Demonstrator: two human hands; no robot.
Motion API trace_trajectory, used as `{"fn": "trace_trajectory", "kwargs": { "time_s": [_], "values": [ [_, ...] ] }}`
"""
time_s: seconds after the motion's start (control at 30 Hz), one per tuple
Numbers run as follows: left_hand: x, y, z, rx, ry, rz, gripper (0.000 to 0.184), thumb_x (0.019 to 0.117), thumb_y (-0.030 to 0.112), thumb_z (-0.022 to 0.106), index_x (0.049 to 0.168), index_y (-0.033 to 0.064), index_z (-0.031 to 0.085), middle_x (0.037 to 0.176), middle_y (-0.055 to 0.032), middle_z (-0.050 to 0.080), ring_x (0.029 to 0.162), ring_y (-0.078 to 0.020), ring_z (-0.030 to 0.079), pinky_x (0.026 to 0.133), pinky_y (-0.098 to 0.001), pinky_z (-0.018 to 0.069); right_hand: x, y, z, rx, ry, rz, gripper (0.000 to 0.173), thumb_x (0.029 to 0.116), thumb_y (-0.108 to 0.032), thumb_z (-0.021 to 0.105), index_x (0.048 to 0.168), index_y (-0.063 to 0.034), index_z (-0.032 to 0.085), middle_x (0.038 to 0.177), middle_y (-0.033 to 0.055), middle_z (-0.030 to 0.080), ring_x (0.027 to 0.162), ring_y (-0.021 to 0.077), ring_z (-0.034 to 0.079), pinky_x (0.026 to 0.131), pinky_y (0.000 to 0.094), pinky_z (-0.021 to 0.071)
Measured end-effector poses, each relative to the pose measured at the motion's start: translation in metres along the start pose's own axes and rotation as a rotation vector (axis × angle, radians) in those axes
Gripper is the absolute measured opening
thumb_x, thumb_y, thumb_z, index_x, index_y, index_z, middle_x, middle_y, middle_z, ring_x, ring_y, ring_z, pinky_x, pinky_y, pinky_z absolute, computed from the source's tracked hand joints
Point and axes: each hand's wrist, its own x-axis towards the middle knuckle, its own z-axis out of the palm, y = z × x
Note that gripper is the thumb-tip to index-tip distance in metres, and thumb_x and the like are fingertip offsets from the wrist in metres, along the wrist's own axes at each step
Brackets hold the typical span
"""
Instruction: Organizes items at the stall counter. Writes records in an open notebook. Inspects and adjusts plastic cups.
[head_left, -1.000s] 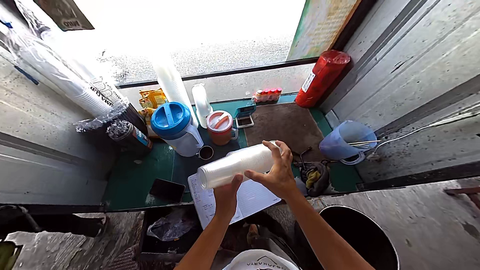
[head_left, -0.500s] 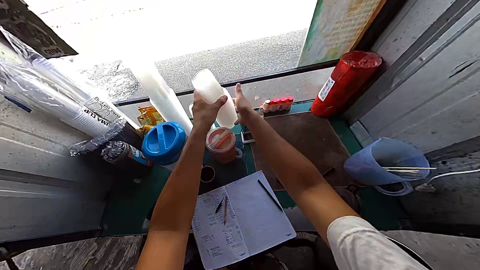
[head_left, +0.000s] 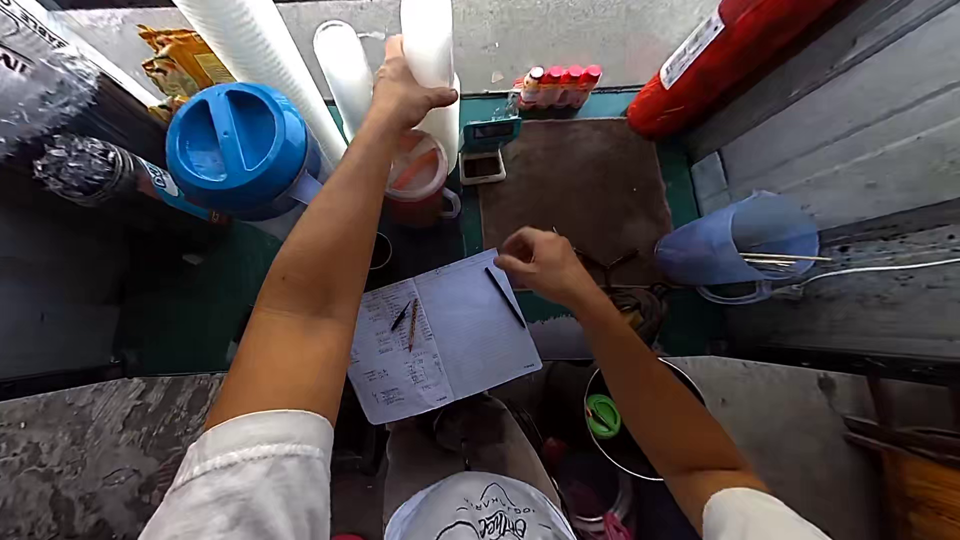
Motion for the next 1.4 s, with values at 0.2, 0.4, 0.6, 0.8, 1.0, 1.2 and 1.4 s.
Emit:
{"fn": "trace_trajectory", "kwargs": {
  "time_s": [0.2, 0.4, 0.6, 0.8, 1.0, 1.2, 1.4],
  "values": [
    [-0.11, 0.028, -0.019, -0.022, 0.245, 0.273, 0.096, 0.0886, 0.039, 0.078, 0.157, -0.0039, 0.028, 0.153, -0.0226, 0.046, 0.141, -0.0254, 0.05, 0.115, -0.0386, 0.0461, -0.023, 0.049, 0.069, -0.348, -0.166, 0.259, 0.036, 0.0959, -0.023, 0.072, 0.12, 0.0026, 0.064, 0.109, 0.0257, 0.067, 0.107, 0.0433, 0.065, 0.094, 0.0613, 0.051],
    [-0.309, -0.079, 0.024, -0.031, 0.181, 0.366, 0.041, 0.0943, 0.021, 0.073, 0.129, 0.0006, 0.064, 0.144, -0.0168, 0.057, 0.13, -0.024, 0.059, 0.104, -0.0415, 0.0549, -0.006, 0.04, 0.067, 0.142, -0.132, 0.202, 0.017, 0.1063, -0.015, 0.054, 0.113, -0.0005, 0.058, 0.083, 0.0092, 0.071, 0.068, 0.0181, 0.071, 0.067, 0.035, 0.0615],
    [-0.367, -0.161, 0.064, 0.129, 0.145, 0.235, 0.035, 0.0954, 0.032, 0.072, 0.123, 0.0114, 0.073, 0.14, -0.0146, 0.062, 0.139, -0.0284, 0.052, 0.115, -0.0436, 0.0454, 0.04, 0.03, 0.102, 0.632, -0.017, -0.115, 0.022, 0.095, -0.008, 0.067, 0.111, -0.0093, 0.052, 0.088, 0.0069, 0.067, 0.066, 0.0177, 0.067, 0.06, 0.0332, 0.0604],
    [-0.368, -0.188, 0.079, 0.173, 0.141, 0.207, 0.041, 0.0949, 0.042, 0.07, 0.126, 0.0156, 0.073, 0.146, -0.0173, 0.057, 0.145, -0.0352, 0.044, 0.119, -0.05, 0.0377, 0.059, 0.043, 0.129, 0.517, 0.043, -0.16, 0.009, 0.1026, -0.015, 0.062, 0.108, -0.0075, 0.06, 0.084, 0.0058, 0.072, 0.07, 0.0143, 0.073, 0.066, 0.0301, 0.0634],
    [-0.366, -0.193, 0.078, 0.105, 0.189, 0.221, 0.042, 0.0907, 0.041, 0.075, 0.121, 0.0131, 0.074, 0.142, -0.0176, 0.06, 0.143, -0.0336, 0.047, 0.119, -0.0465, 0.04, 0.063, 0.056, 0.142, 0.503, 0.167, -0.223, 0.021, 0.0881, -0.012, 0.08, 0.098, -0.0097, 0.061, 0.074, 0.0026, 0.069, 0.058, 0.0125, 0.065, 0.053, 0.0279, 0.0564],
    [-0.366, -0.192, 0.079, 0.1, 0.214, 0.236, 0.044, 0.089, 0.042, 0.076, 0.12, 0.0115, 0.074, 0.14, -0.02, 0.061, 0.142, -0.0352, 0.048, 0.119, -0.0469, 0.0406, 0.061, 0.056, 0.149, 0.414, 0.265, -0.241, 0.015, 0.0902, -0.011, 0.077, 0.094, -0.0094, 0.062, 0.072, 0.0003, 0.069, 0.057, 0.0098, 0.067, 0.053, 0.0263, 0.059],
    [-0.366, -0.192, 0.078, 0.095, 0.21, 0.234, 0.044, 0.0887, 0.043, 0.076, 0.118, 0.0112, 0.075, 0.139, -0.0206, 0.062, 0.141, -0.0356, 0.048, 0.119, -0.0468, 0.0406, 0.062, 0.056, 0.152, 0.28, 0.335, -0.293, 0.014, 0.089, -0.012, 0.077, 0.091, -0.0098, 0.064, 0.071, -0.0017, 0.066, 0.055, 0.0055, 0.062, 0.051, 0.0231, 0.0547]
  ]
}}
